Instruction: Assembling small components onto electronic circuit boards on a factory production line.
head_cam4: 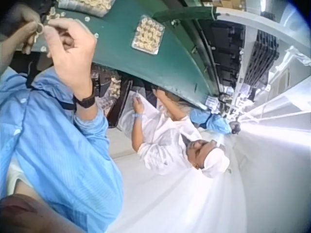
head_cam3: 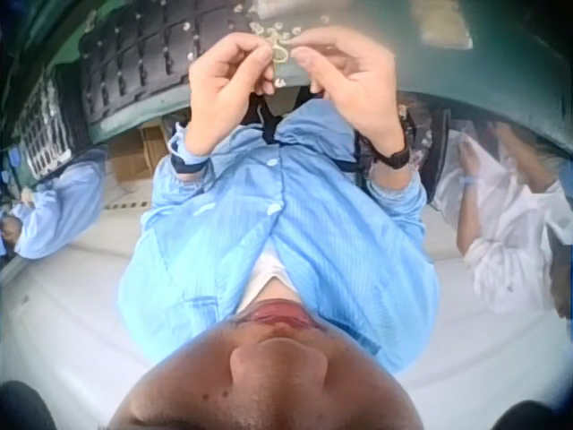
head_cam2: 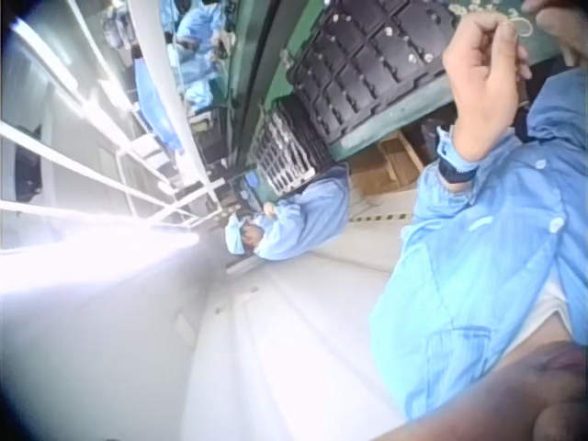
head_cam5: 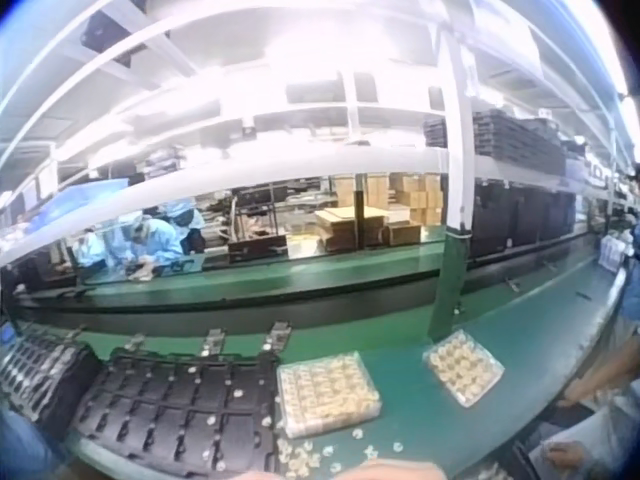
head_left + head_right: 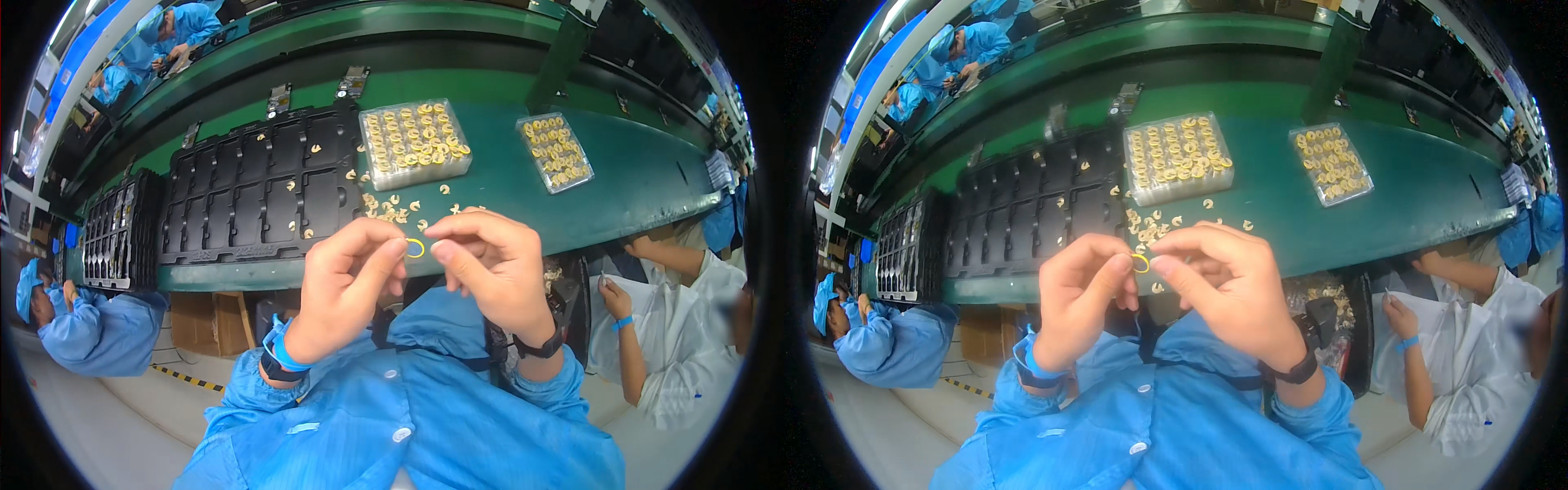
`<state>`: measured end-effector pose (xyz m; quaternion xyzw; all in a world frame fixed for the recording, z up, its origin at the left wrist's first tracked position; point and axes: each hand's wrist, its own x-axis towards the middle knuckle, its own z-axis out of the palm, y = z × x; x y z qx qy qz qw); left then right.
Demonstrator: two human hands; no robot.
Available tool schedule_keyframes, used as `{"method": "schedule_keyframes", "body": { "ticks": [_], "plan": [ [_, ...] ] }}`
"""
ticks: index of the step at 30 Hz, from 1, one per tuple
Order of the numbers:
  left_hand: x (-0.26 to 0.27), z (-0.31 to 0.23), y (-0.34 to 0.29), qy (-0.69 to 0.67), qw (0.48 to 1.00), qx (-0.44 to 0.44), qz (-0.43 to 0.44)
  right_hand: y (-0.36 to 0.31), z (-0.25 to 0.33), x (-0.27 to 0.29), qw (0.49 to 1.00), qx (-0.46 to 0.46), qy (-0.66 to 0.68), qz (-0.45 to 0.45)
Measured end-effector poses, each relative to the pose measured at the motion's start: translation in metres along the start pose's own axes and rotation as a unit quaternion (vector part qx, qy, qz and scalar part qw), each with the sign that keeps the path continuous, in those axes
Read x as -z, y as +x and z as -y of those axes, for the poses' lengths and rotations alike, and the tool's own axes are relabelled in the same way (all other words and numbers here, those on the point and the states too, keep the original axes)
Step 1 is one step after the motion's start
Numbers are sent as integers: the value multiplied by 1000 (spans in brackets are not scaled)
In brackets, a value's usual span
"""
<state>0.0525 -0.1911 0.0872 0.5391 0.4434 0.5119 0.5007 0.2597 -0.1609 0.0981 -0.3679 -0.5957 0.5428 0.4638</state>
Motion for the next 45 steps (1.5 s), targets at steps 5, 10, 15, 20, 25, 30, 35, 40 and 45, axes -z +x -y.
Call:
{"method": "schedule_keyframes", "body": {
  "ticks": [5,10,15,20,25,30,35,40,45],
  "plan": [
    [-5,-4,29,162,985,-56,22,22,-22,9,997,-41,62,35],
    [-3,4,66,324,934,-148,33,45,-36,22,995,-94,5,15],
    [-2,8,100,355,920,-148,71,70,-53,35,997,-72,18,7],
    [20,3,161,89,991,79,57,103,-57,64,994,-84,33,-68],
    [100,90,300,485,858,-126,-112,133,-82,104,988,-39,57,-138],
    [90,159,356,679,704,-20,-207,136,-102,108,983,-64,35,-166],
    [77,168,382,591,791,29,-159,125,-104,115,983,-54,7,-174],
    [113,165,394,342,917,30,-202,115,-82,100,983,-28,16,-181],
    [78,77,319,51,991,16,-126,99,-47,81,991,3,26,-133]
  ]
}}
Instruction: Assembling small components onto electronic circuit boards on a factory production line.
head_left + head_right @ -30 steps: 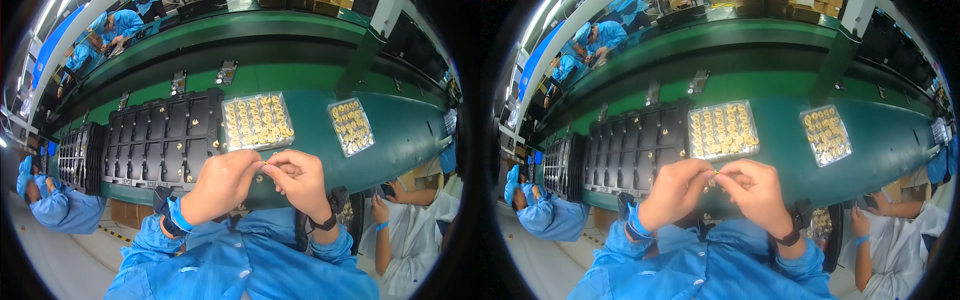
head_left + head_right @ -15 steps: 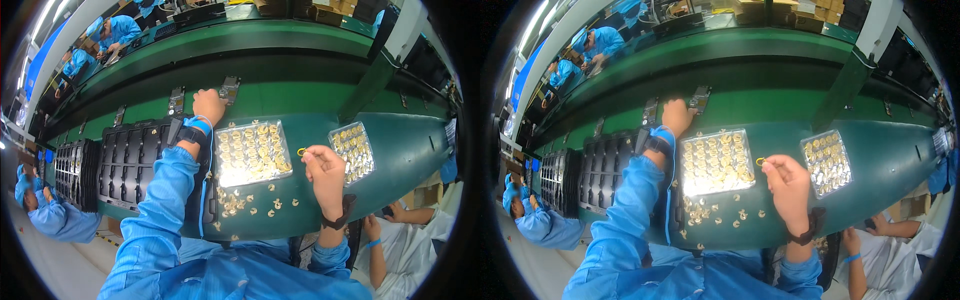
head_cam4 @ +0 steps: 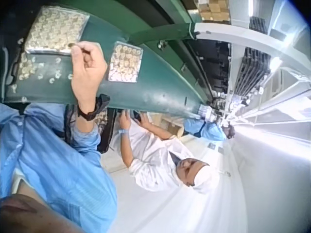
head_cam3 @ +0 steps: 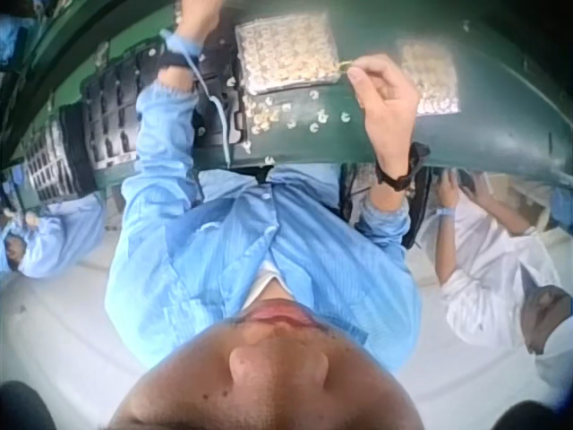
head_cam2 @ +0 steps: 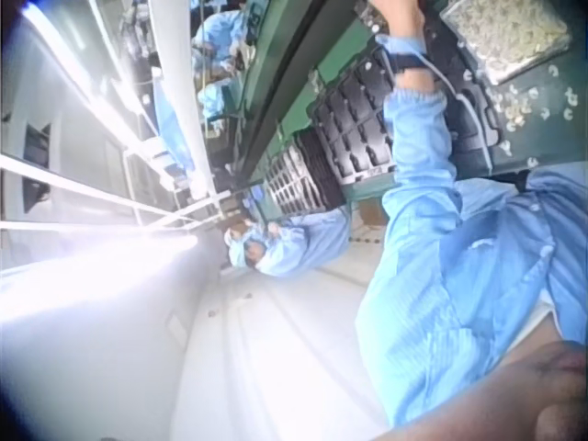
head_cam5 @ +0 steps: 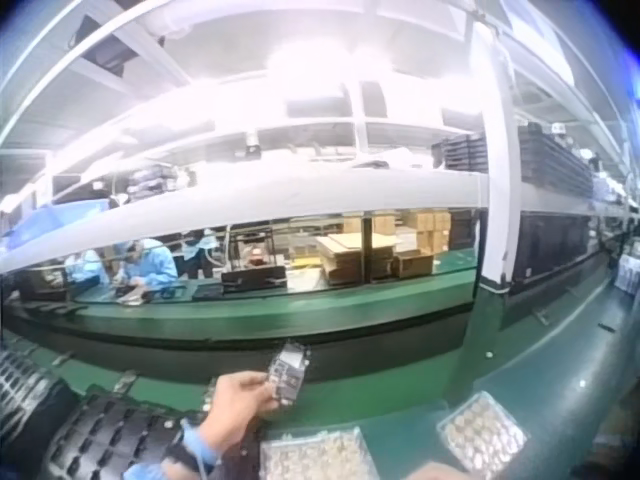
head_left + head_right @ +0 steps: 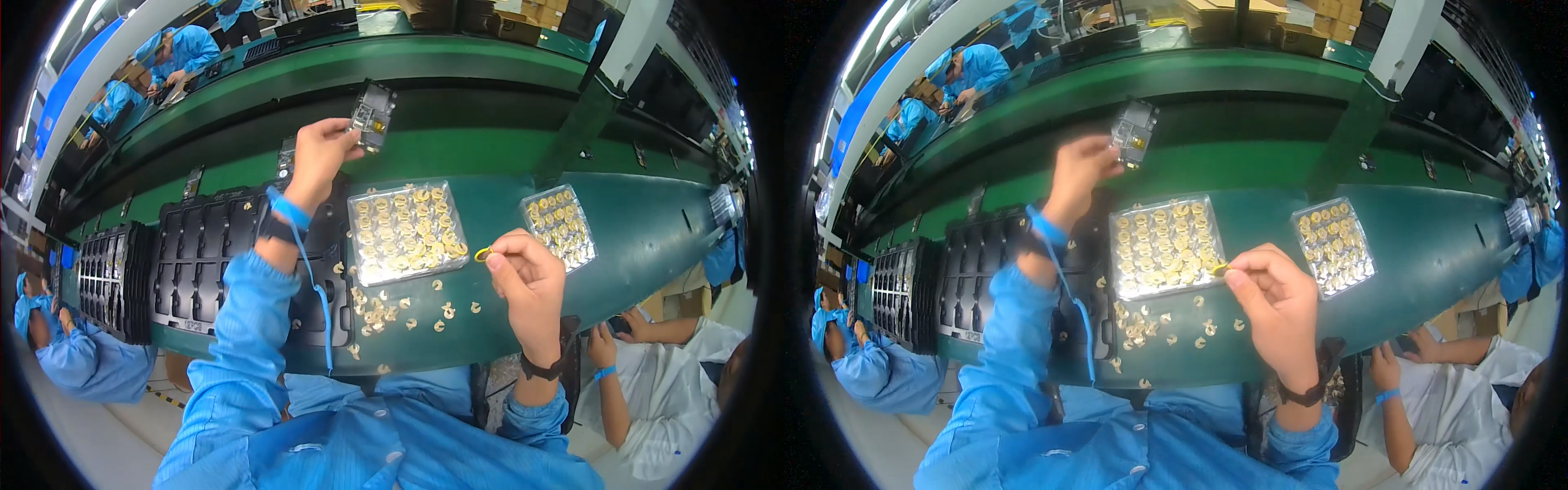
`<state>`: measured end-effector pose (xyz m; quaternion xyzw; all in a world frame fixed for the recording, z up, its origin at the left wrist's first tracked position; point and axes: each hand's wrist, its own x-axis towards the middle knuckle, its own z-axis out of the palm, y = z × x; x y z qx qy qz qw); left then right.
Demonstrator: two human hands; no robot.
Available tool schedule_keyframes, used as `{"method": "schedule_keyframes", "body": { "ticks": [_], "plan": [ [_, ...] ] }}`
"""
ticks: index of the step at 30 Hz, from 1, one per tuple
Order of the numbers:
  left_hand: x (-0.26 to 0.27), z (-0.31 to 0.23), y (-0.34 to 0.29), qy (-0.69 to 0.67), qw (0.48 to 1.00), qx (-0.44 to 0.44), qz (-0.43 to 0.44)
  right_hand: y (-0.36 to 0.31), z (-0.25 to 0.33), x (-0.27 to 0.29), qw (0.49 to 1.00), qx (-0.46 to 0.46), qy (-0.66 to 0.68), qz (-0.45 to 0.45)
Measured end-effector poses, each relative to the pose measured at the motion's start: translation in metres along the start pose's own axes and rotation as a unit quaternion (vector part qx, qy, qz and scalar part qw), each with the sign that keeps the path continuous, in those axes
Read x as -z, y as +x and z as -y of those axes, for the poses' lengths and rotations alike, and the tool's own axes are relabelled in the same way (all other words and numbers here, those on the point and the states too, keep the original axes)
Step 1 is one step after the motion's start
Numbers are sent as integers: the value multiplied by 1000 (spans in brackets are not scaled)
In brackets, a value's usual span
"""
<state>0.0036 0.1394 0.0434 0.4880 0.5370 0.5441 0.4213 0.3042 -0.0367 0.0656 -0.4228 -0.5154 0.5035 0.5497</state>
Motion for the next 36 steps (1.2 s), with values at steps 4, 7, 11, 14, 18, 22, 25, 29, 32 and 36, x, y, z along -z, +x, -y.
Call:
{"method": "schedule_keyframes", "body": {
  "ticks": [4,7,11,14,18,22,25,29,32,36],
  "plan": [
    [11,-37,-107,-182,979,62,64,-11,28,-47,996,66,-21,63],
    [21,-42,-176,-199,970,103,90,-16,43,-78,977,126,-132,108],
    [26,-48,-232,-194,969,114,105,-27,38,-97,940,148,-266,154],
    [32,-48,-250,-201,968,116,93,-37,34,-108,937,141,-281,151],
    [36,-46,-263,-218,967,99,81,-45,34,-116,934,146,-290,149],
    [39,-46,-269,-224,967,98,74,-49,32,-122,938,152,-281,131],
    [40,-42,-271,-227,967,93,70,-50,37,-123,930,150,-300,150],
    [41,-41,-270,-230,968,81,62,-47,37,-123,931,156,-291,159],
    [40,-40,-269,-230,968,81,65,-46,36,-122,931,153,-291,157],
    [37,-41,-269,-235,967,81,61,-45,30,-123,933,172,-287,135]
  ]
}}
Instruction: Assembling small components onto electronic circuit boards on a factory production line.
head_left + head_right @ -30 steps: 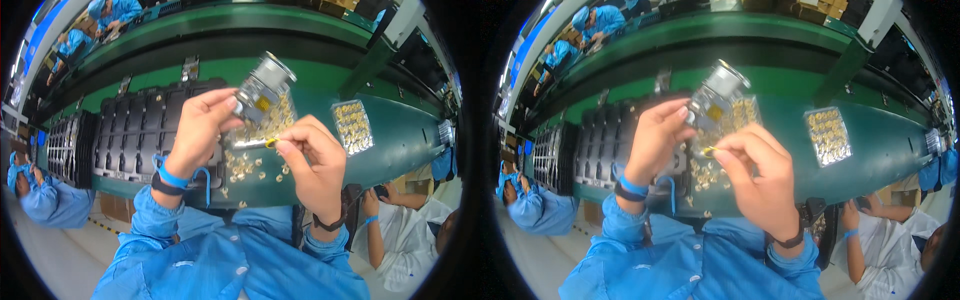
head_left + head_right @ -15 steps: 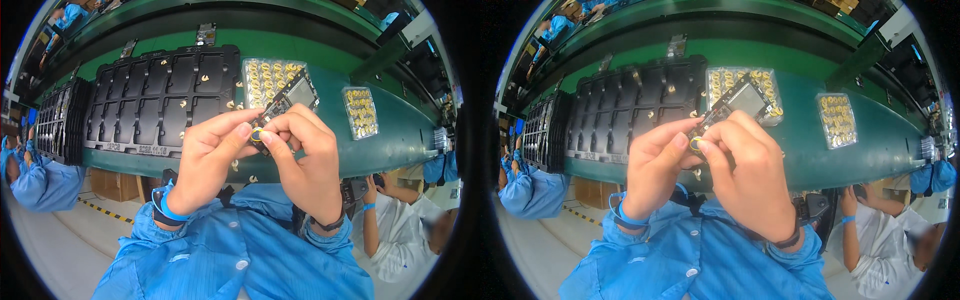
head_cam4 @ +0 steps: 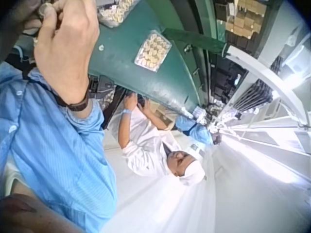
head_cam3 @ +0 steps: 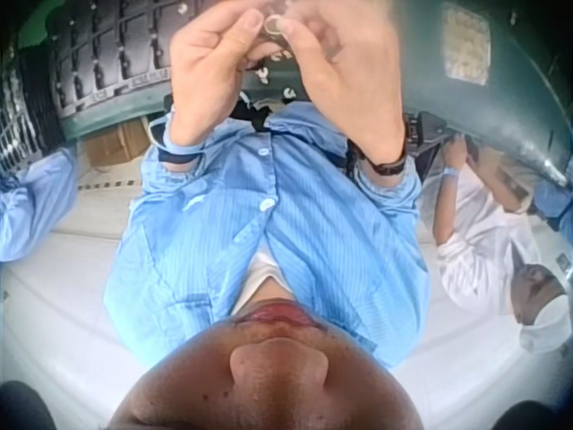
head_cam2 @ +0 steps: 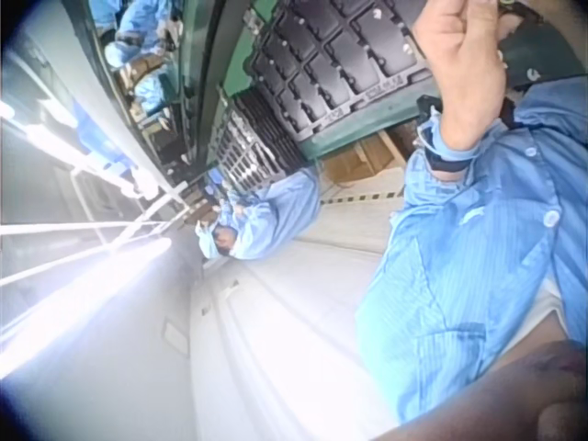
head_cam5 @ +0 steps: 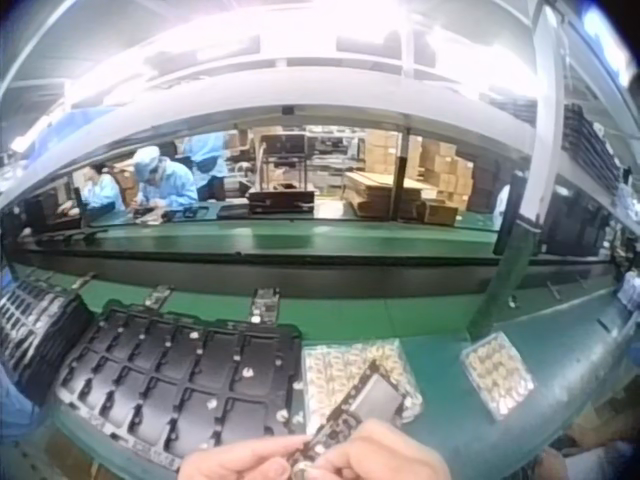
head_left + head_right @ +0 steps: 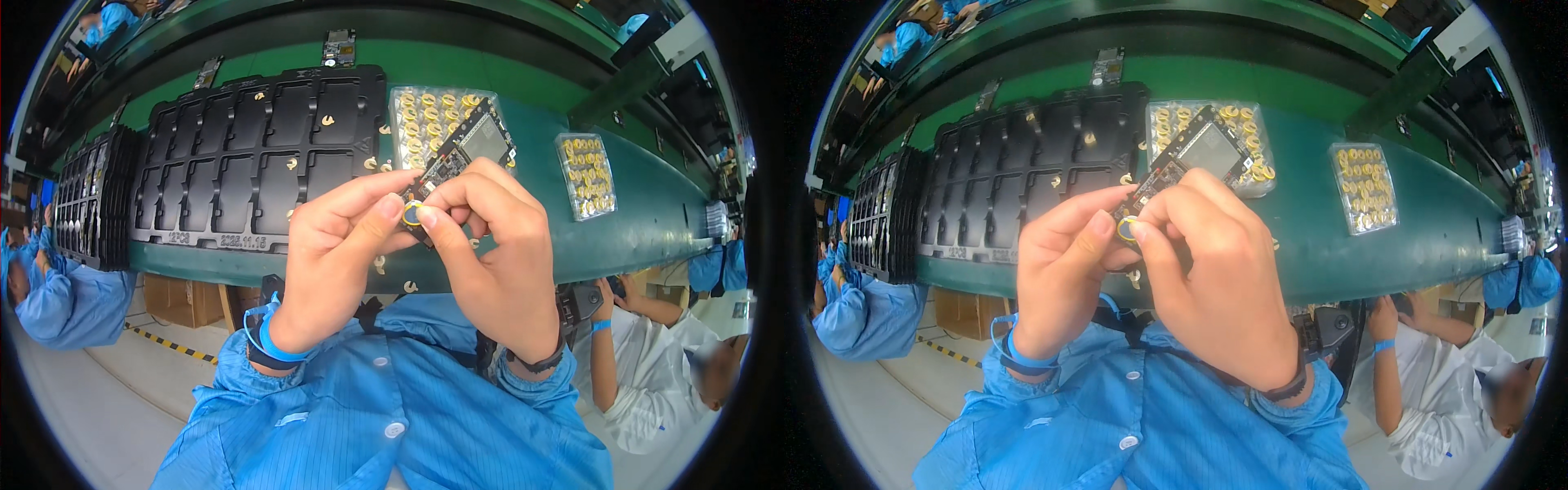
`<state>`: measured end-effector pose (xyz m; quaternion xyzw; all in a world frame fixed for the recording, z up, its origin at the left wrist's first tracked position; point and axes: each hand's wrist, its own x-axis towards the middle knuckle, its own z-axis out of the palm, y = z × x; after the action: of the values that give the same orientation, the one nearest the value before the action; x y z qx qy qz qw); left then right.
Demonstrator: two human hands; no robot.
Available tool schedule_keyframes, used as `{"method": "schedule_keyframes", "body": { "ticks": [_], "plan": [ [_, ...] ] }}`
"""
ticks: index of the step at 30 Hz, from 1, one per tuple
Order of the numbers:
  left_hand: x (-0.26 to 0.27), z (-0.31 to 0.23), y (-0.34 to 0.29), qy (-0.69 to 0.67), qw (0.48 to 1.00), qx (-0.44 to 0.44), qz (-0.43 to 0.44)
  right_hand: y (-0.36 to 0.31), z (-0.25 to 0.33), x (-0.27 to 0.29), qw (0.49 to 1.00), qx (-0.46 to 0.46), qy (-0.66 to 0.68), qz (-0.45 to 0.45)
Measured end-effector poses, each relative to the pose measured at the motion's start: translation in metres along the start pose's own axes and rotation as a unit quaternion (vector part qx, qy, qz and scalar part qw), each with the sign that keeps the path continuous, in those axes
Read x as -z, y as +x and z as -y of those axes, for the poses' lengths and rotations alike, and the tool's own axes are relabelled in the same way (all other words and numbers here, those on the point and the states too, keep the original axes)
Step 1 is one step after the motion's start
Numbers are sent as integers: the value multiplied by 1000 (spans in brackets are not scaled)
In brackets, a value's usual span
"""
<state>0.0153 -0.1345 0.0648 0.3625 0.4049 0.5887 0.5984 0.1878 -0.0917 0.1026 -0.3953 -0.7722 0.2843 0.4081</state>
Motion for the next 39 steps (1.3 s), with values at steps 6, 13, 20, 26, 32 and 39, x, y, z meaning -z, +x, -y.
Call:
{"method": "schedule_keyframes", "body": {
  "ticks": [6,13,20,26,32,39],
  "plan": [
    [-2,-1,-2,-13,1000,0,-5,0,5,1,1000,-18,-1,-5],
    [-4,-2,-6,-14,999,-25,20,-1,3,3,1000,-19,-7,6],
    [1,-3,-7,12,999,-32,29,-1,-3,2,1000,7,-10,2],
    [-2,-2,-7,9,999,-44,24,-2,-3,-1,1000,22,-1,-20],
    [-6,1,-9,15,998,-64,15,-3,-2,2,999,23,-3,-22],
    [-8,3,-9,18,999,-45,-14,-11,-3,-3,999,43,-8,-25]
  ]
}}
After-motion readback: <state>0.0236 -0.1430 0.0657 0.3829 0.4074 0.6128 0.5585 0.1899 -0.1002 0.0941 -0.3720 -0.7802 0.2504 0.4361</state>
